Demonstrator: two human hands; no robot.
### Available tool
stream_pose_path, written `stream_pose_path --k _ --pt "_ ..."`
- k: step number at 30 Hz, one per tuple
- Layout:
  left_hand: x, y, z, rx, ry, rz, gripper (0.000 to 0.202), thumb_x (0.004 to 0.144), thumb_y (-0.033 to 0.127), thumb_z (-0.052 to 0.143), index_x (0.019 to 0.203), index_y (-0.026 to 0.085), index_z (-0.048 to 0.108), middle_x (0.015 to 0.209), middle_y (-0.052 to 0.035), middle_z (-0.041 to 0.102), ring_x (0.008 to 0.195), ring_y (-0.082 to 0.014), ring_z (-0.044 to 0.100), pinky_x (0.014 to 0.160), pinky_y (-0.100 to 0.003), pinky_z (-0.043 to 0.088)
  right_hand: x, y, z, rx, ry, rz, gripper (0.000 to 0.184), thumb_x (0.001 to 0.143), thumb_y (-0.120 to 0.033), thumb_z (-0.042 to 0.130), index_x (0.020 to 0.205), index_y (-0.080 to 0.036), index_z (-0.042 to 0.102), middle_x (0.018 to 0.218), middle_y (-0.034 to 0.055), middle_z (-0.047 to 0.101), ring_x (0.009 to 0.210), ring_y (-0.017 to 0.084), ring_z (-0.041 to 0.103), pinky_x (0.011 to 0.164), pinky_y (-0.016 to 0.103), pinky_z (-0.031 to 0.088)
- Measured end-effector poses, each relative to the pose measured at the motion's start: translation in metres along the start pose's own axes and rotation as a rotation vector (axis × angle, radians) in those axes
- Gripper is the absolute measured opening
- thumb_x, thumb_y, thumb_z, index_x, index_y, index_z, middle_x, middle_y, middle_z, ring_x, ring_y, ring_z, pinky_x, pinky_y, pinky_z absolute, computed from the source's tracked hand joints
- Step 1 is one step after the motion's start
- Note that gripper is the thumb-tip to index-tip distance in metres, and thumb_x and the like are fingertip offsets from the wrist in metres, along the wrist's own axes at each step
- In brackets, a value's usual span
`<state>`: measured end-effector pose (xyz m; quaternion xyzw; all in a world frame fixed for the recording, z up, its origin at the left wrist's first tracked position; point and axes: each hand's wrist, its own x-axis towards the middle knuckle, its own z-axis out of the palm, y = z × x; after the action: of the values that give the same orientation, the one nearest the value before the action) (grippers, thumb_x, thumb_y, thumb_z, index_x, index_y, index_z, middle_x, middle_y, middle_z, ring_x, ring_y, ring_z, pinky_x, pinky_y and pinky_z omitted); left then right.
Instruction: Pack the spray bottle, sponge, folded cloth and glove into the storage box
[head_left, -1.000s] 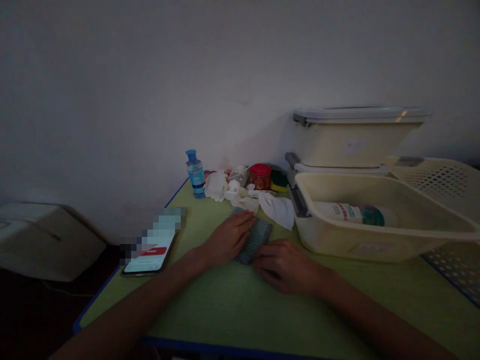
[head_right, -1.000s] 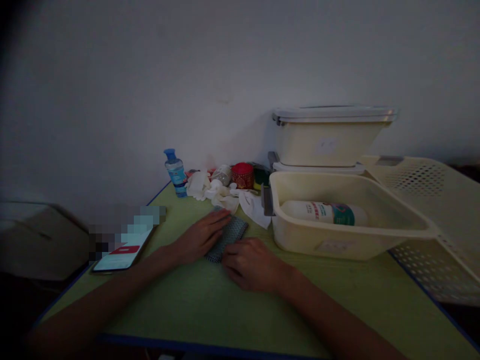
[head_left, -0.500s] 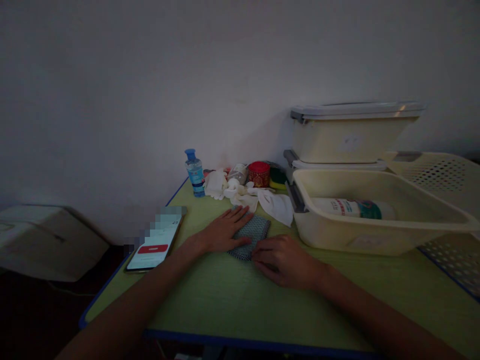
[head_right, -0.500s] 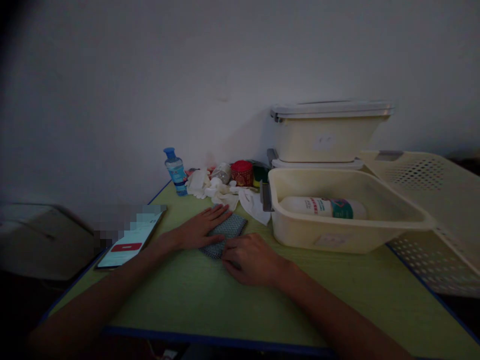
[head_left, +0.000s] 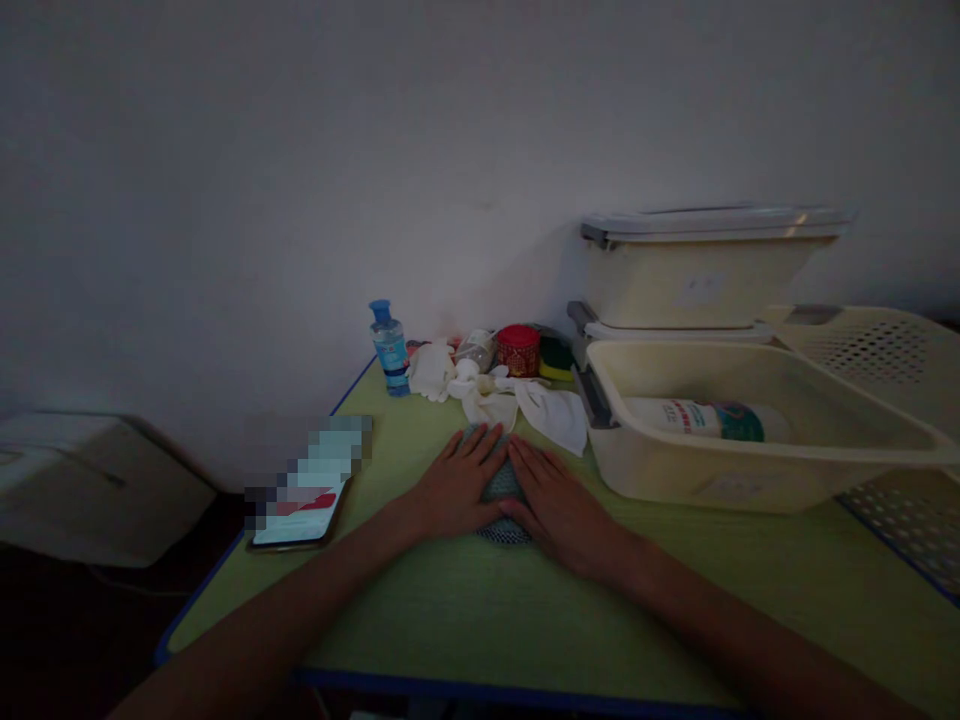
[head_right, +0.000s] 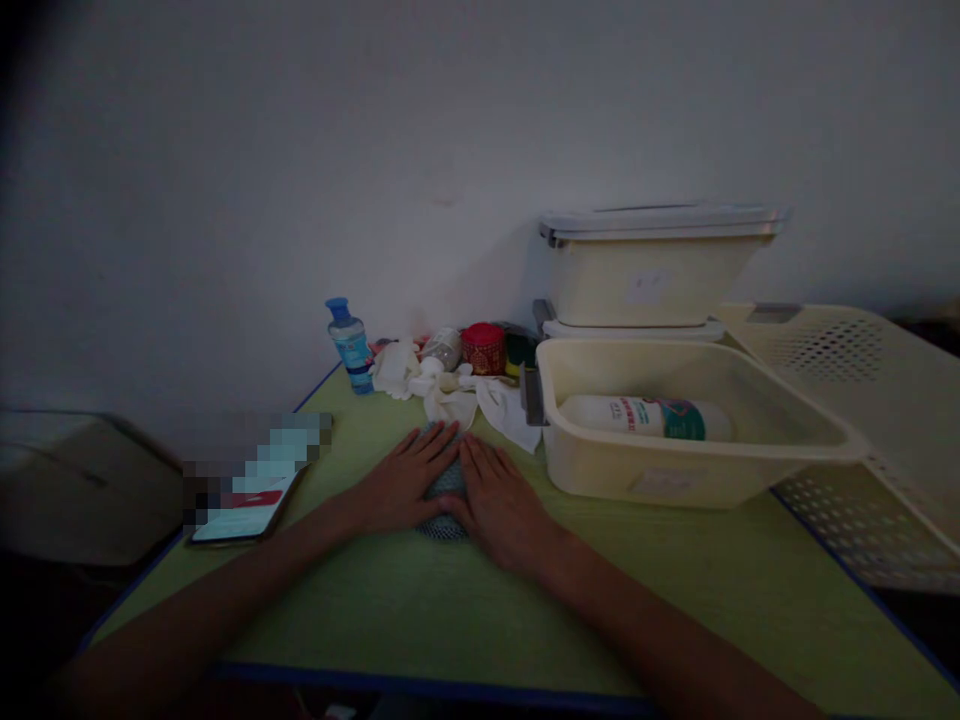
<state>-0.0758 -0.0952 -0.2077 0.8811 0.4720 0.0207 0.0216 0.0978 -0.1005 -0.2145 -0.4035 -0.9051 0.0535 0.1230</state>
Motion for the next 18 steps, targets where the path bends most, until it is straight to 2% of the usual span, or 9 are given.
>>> stream_pose_path --k 3,9,14,16,18 --pt "0.002 -0.006 -0.001 -0.010 -0.009 0.008 0.073 0.084 0.061 0.030 0.141 0.017 0.017 0.148 -0.0118 0.010 0.136 -0.0269 0.011 0.109 -0.045 0.014 -0.002 0.002 0.001 -0.053 -0.032 0.014 0.068 0.088 -0.052 0.027 0.135 -0.002 0.031 0.141 0.0224 0.029 0.131 0.030 0.025 0.105 0.051 0.025" --pt "0.004 -0.024 0.000 -0.037 -0.024 0.034 0.074 0.083 0.062 0.029 0.141 0.017 0.016 0.148 -0.0123 0.009 0.137 -0.0252 0.008 0.109 -0.042 0.014 -0.003 0.003 -0.003 -0.079 -0.064 0.013 0.068 0.088 -0.052 0.029 0.136 -0.004 0.031 0.142 0.0210 0.027 0.133 0.030 0.022 0.105 0.052 0.025" --pt "0.002 -0.025 0.001 -0.042 -0.004 0.027 0.073 0.084 0.062 0.026 0.141 0.017 0.017 0.148 -0.0120 0.010 0.137 -0.0239 0.009 0.109 -0.043 0.013 -0.004 0.006 -0.005 -0.048 -0.065 -0.013 0.067 0.087 -0.052 0.032 0.137 -0.006 0.029 0.142 0.0197 0.028 0.133 0.029 0.022 0.104 0.053 0.026" --pt "0.001 -0.023 0.001 -0.046 0.005 0.013 0.072 0.084 0.062 0.026 0.141 0.017 0.017 0.148 -0.0118 0.011 0.137 -0.0241 0.010 0.109 -0.043 0.013 -0.005 0.006 -0.008 -0.037 -0.034 -0.026 0.065 0.087 -0.050 0.035 0.135 -0.007 0.032 0.141 0.0201 0.030 0.132 0.029 0.025 0.103 0.053 0.026" --pt "0.000 -0.021 0.000 -0.052 0.009 0.001 0.071 0.085 0.060 0.028 0.140 0.017 0.018 0.148 -0.0119 0.011 0.137 -0.0244 0.010 0.109 -0.044 0.014 -0.005 0.004 -0.012 -0.019 0.029 -0.061 0.056 0.086 -0.045 0.042 0.128 -0.009 0.043 0.137 0.0198 0.038 0.129 0.029 0.031 0.102 0.051 0.028"
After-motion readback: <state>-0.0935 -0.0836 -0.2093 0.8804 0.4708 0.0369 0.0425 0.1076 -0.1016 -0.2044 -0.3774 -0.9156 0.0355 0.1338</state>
